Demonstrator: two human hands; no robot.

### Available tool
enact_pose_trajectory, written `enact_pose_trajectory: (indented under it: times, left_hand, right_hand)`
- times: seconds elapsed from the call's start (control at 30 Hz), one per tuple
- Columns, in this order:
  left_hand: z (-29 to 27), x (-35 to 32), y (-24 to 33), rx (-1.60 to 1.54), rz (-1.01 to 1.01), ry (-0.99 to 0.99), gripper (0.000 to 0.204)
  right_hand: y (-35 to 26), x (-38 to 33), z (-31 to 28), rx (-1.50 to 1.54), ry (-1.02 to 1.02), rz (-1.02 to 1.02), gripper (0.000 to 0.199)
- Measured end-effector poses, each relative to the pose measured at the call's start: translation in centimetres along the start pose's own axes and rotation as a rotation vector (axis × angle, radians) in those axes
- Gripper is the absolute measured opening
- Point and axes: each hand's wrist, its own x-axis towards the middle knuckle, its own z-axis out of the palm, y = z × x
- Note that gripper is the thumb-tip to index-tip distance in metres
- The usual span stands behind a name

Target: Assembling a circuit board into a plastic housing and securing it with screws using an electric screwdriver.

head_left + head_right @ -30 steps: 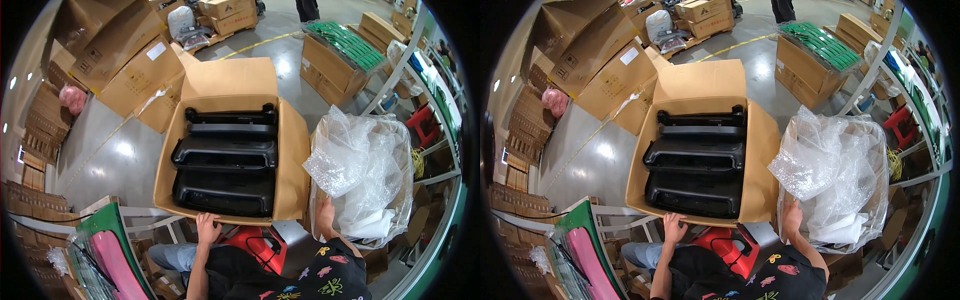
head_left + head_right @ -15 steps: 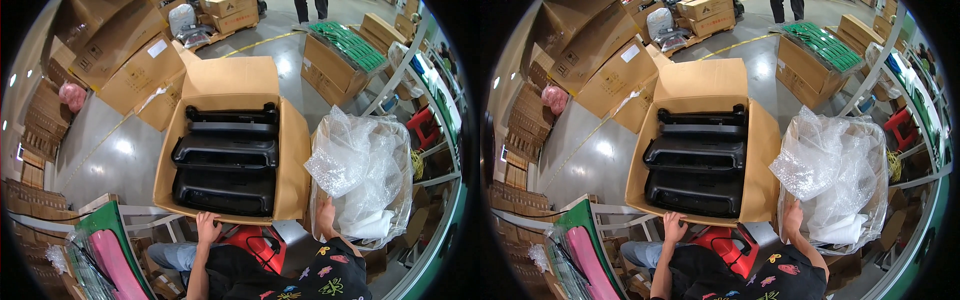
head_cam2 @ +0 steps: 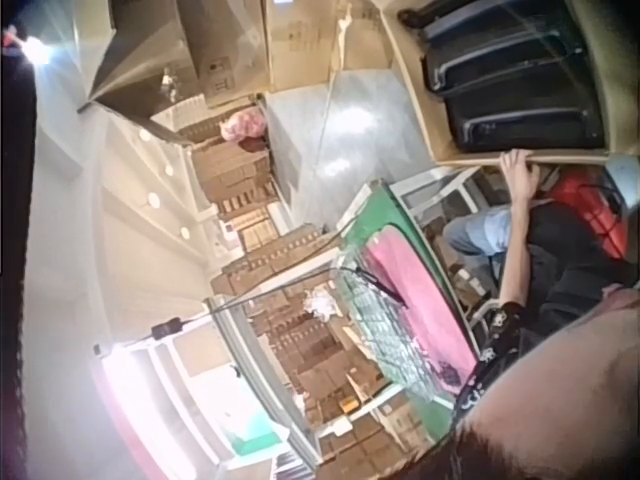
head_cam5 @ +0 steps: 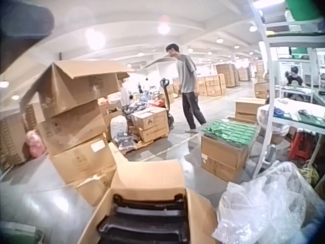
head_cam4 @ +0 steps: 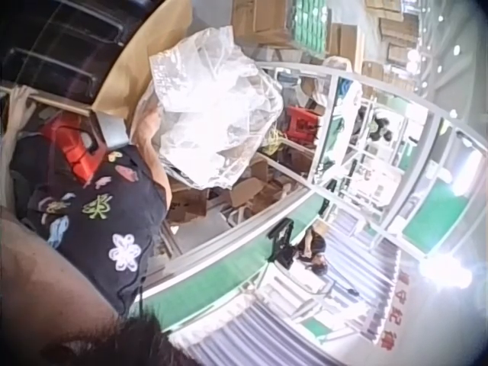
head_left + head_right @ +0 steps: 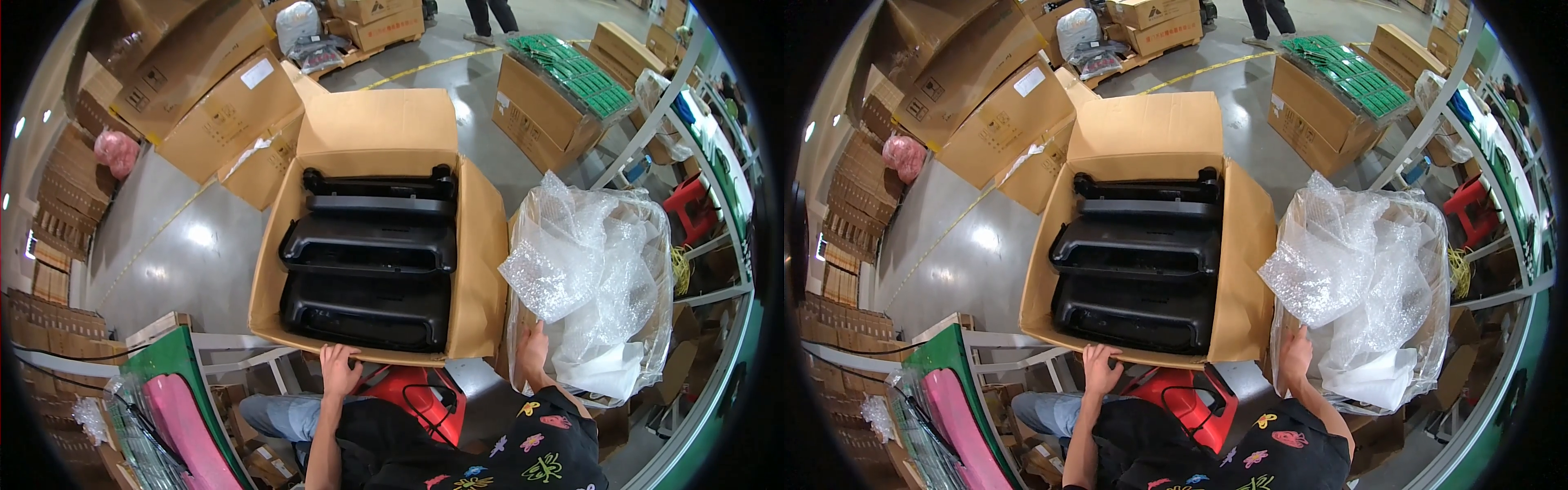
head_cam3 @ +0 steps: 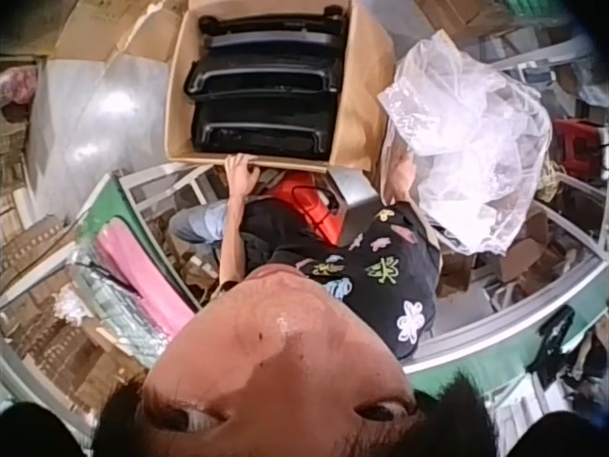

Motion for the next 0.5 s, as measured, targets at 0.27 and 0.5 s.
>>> enact_pose_trajectory:
  times: [0.27,0.5]
  left_hand:
    - [0.1,0.2,0.1,-0.007,0.008,-0.015,0.021]
    - [-0.1,0.1,-0.4,-0.001,0.008,0.000,0.023]
  right_hand:
    - [1.3,-0.1,0.4,-0.005,0.002,0.026,0.030]
    - [-0.2,0.2,0.4,0.000,-0.041,0.077,0.032]
